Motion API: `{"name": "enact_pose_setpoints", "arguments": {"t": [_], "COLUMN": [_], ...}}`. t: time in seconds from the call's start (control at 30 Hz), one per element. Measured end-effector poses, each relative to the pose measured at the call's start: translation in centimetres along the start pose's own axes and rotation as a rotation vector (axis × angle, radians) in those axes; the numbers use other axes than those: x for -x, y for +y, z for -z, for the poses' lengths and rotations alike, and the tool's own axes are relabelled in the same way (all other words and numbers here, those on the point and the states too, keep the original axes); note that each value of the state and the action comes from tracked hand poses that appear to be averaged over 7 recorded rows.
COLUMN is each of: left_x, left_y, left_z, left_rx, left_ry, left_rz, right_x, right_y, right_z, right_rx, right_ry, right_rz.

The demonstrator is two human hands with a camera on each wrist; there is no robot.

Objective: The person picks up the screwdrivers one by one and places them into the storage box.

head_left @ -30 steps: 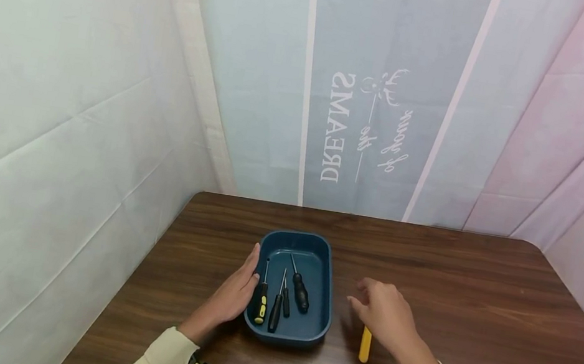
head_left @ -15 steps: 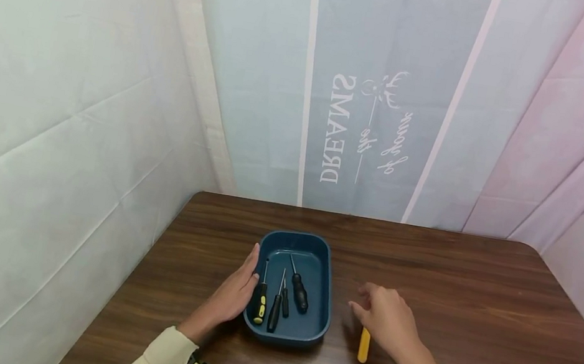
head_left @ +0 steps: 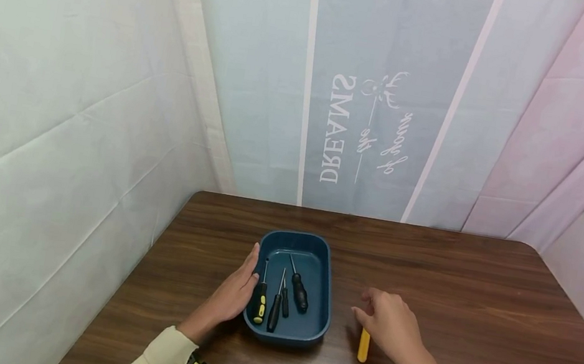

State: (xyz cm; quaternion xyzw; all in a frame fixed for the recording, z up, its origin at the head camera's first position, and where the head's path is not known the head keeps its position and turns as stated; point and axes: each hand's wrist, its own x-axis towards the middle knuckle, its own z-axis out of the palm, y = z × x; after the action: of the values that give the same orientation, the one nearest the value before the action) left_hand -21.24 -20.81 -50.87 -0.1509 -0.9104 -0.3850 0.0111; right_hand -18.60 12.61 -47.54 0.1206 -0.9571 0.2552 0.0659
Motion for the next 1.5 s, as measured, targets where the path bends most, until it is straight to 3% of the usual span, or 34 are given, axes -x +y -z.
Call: {"name": "enact_pose_setpoints", "arguments": {"t": [0.7, 1.5], "left_x": [-0.6, -0.5], "left_y": [0.4, -0.1], "left_z": [0.7, 0.3], "left_rx": [0.007, 0.02], "left_ry": [-0.016, -0.016], "left_rz": [0.014, 0.007], "right_x": [0.1, 0.7], "right_y": [0.1, 1.1], "right_z": [0.3, -1.1], "right_rx": [-0.005, 0.005], "right_ry": [-0.03, -0.032], "right_rz": [-0.028, -0.025]}}
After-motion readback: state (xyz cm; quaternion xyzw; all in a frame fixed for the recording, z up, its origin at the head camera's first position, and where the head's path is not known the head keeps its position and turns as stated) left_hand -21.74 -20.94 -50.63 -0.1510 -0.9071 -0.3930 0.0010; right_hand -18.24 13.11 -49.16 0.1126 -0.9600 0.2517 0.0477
